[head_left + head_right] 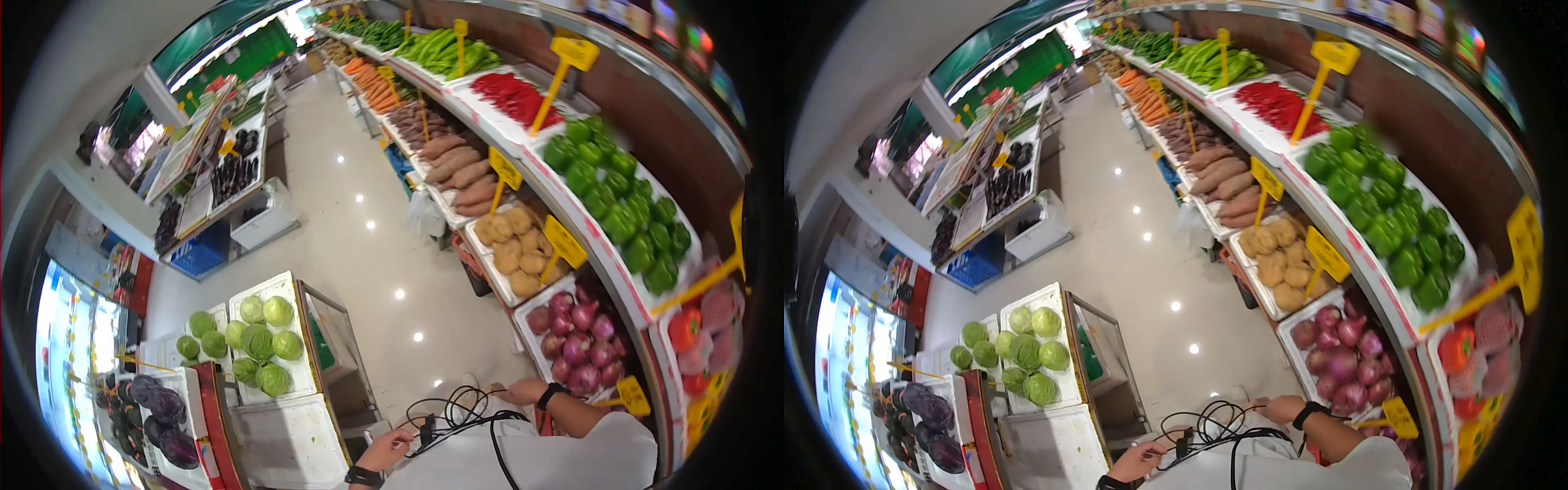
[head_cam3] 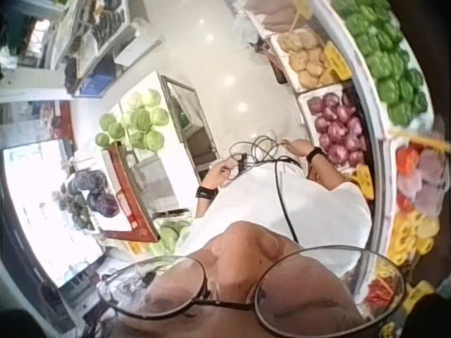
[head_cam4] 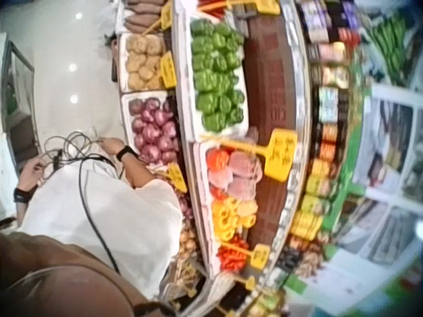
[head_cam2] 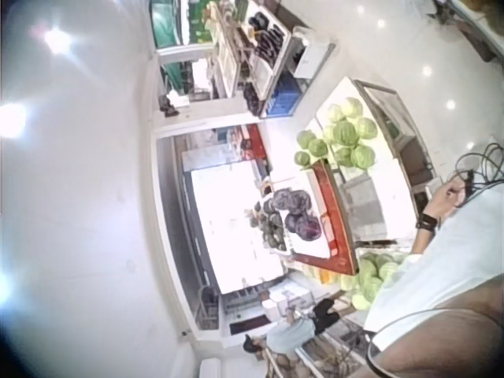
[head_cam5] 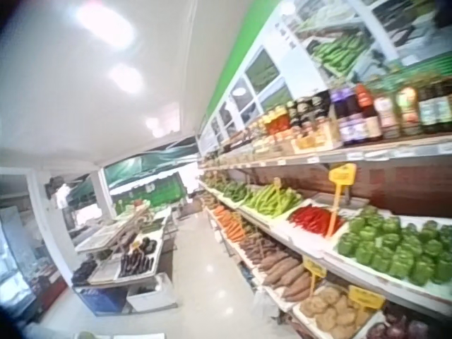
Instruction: Walk through a produce shop, inspect a cabbage, a head of garlic, and rearrange cucumbers in a bin.
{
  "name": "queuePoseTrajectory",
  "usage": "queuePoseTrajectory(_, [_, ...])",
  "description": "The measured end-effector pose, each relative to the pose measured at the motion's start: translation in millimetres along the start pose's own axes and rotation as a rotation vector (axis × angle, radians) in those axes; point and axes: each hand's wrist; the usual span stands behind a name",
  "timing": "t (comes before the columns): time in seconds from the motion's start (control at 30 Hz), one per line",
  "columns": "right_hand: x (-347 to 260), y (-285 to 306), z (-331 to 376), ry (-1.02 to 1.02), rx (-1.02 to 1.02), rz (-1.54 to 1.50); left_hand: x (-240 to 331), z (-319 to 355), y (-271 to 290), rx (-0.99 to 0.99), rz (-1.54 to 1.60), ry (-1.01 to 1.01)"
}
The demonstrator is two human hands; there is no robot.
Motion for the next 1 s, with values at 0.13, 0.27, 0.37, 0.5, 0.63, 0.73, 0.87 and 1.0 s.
queuePoseTrajectory(0.13, [39.6,-9.9,-45.4,0.213,-0.346,0.136,-12.0,-27.0,39.8,-0.069,-0.151,0.054])
queuePoseTrajectory(0.27, [88.0,-73.7,-112.8,0.25,-0.402,-0.038,2.9,-72.6,67.4,0.051,-0.104,0.154])
queuePoseTrajectory(0.37, [72.1,-44.4,-120.1,-0.089,-0.269,-0.382,-17.0,-129.1,114.3,-0.108,-0.084,0.137])
queuePoseTrajectory(0.5, [41.5,28.2,-124.5,-0.39,-0.092,-0.7,-13.5,-193.8,190.9,-0.135,-0.026,-0.079])
queuePoseTrajectory(0.63, [-13.4,111.1,-140.0,-0.334,-0.036,-0.71,1.3,-248.7,268.5,-0.27,-0.094,-0.056])
queuePoseTrajectory(0.73, [-48.3,165.1,-142.0,-0.282,-0.016,-0.698,11.4,-278.1,304.1,-0.304,-0.183,-0.076])
queuePoseTrajectory(0.87, [-79.0,216.9,-150.2,-0.222,-0.028,-0.692,29.9,-308.6,354.3,-0.272,-0.217,-0.068])
queuePoseTrajectory(1.0, [-87.6,260.1,-176.9,-0.14,-0.085,-0.678,33.1,-338.1,385.7,-0.117,-0.339,-0.108])
Point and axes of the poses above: each hand's wrist, its own z-axis away from the middle knuckle, its own y-axis out of the back of the hand, x = y × z, and after that the axes turned 8 degrees about -y, right-handed
